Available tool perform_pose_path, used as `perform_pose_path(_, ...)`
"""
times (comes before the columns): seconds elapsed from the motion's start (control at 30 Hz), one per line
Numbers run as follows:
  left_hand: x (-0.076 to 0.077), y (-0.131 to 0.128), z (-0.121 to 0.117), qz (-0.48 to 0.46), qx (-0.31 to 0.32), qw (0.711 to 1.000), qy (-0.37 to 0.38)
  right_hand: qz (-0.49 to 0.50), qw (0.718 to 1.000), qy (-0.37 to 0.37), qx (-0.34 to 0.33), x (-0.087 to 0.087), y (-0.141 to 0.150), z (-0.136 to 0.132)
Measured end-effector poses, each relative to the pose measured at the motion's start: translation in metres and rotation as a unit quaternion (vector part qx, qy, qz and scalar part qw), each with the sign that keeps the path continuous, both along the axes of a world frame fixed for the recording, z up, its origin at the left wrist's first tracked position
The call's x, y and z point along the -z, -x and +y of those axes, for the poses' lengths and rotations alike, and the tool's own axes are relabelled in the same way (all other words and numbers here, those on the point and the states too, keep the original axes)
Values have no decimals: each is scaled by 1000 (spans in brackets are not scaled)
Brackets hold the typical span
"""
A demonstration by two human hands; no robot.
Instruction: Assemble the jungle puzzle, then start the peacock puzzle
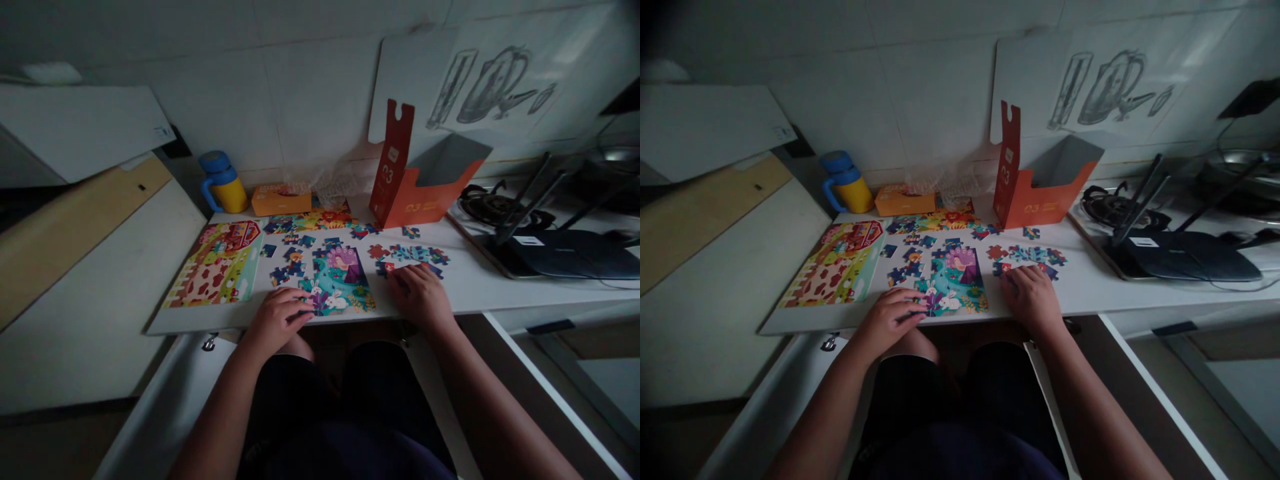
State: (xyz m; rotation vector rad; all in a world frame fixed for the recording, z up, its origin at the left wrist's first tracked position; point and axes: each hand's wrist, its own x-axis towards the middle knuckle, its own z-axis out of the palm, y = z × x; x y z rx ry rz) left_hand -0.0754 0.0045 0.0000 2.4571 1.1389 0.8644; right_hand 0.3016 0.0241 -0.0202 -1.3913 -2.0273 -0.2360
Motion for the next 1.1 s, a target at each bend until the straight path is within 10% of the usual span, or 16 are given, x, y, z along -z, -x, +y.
perform_pose_path(1.1,7,-2,0,-25,-16,1000,-11,-24,999,34,1,3,4,1)
